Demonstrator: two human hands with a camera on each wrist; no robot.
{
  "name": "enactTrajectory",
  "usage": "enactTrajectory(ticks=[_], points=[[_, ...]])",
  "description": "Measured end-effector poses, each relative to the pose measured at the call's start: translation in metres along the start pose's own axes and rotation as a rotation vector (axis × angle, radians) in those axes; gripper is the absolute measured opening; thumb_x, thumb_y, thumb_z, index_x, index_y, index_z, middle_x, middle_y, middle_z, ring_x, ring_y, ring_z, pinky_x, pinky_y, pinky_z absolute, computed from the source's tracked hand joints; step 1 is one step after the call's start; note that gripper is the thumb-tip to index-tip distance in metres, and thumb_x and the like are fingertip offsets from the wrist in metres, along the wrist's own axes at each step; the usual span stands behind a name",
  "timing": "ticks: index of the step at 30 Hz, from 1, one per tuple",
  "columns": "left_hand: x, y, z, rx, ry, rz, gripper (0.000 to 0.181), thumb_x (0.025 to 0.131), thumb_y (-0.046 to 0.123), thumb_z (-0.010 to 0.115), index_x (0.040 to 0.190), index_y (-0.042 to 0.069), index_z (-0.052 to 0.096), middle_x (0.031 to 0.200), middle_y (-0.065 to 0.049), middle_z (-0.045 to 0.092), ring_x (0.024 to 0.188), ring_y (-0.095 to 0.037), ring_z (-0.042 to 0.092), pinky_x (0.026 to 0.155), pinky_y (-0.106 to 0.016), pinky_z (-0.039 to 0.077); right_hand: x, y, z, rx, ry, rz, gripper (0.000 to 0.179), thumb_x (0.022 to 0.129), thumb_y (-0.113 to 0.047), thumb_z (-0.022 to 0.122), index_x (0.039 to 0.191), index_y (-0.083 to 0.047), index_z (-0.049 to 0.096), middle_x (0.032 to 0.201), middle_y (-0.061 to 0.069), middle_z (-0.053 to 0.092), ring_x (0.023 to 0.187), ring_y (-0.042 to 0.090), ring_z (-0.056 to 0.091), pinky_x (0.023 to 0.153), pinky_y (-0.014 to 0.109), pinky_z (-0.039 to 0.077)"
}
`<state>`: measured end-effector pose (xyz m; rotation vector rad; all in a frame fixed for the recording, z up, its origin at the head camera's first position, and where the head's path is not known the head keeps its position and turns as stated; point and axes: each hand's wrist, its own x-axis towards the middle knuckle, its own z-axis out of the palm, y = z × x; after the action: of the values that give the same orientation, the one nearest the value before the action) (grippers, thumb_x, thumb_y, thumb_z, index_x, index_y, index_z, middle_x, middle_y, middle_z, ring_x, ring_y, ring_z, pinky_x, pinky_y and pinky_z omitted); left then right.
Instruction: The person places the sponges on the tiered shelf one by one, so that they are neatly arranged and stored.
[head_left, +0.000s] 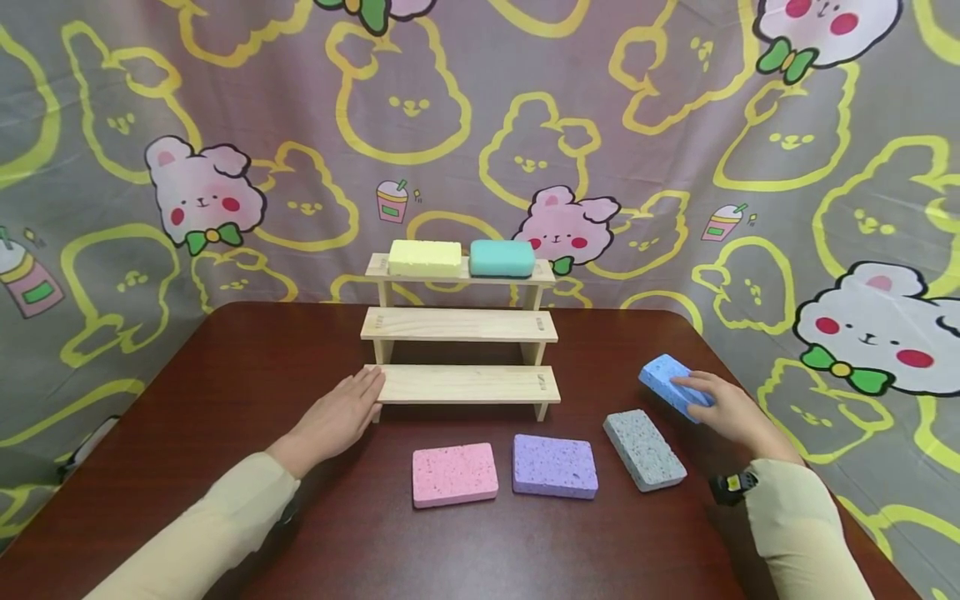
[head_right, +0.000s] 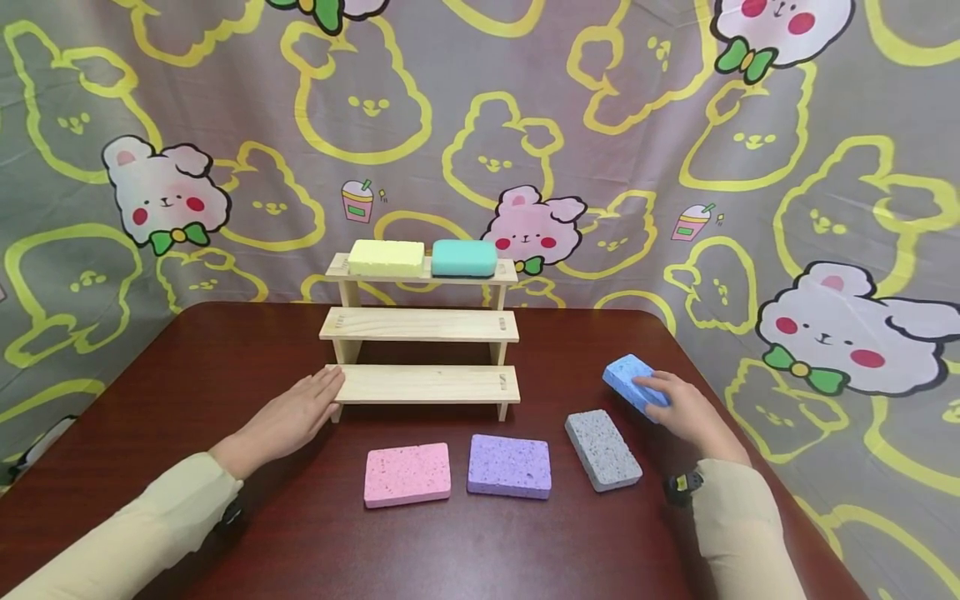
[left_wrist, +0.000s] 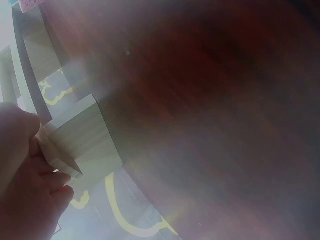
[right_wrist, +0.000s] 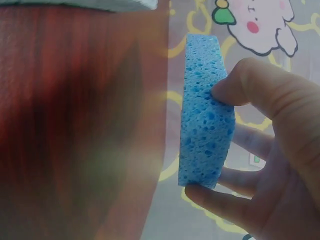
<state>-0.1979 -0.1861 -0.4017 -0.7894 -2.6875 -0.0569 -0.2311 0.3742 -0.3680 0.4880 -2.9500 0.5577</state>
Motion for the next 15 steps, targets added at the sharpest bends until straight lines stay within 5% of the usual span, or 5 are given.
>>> enactTrajectory(ticks=[15], points=[[0.0,-0.001,0.001,-0.003,-0.001,0.001,0.044,0.091,0.01,0.054,0.126,-0.014,0.046,0.131,-0.029,0.044,0.122,-0.04,0.04,0.1,-0.048,0.033,0.018,-0.032,-0.017,0.014,0.051,-0.119,0.045,0.082,-0.003,0.062,0.126,-0.002,0.055,0.133,0.031,0.038,0.113,0.051,0.04,0.083,0.061,0.041]])
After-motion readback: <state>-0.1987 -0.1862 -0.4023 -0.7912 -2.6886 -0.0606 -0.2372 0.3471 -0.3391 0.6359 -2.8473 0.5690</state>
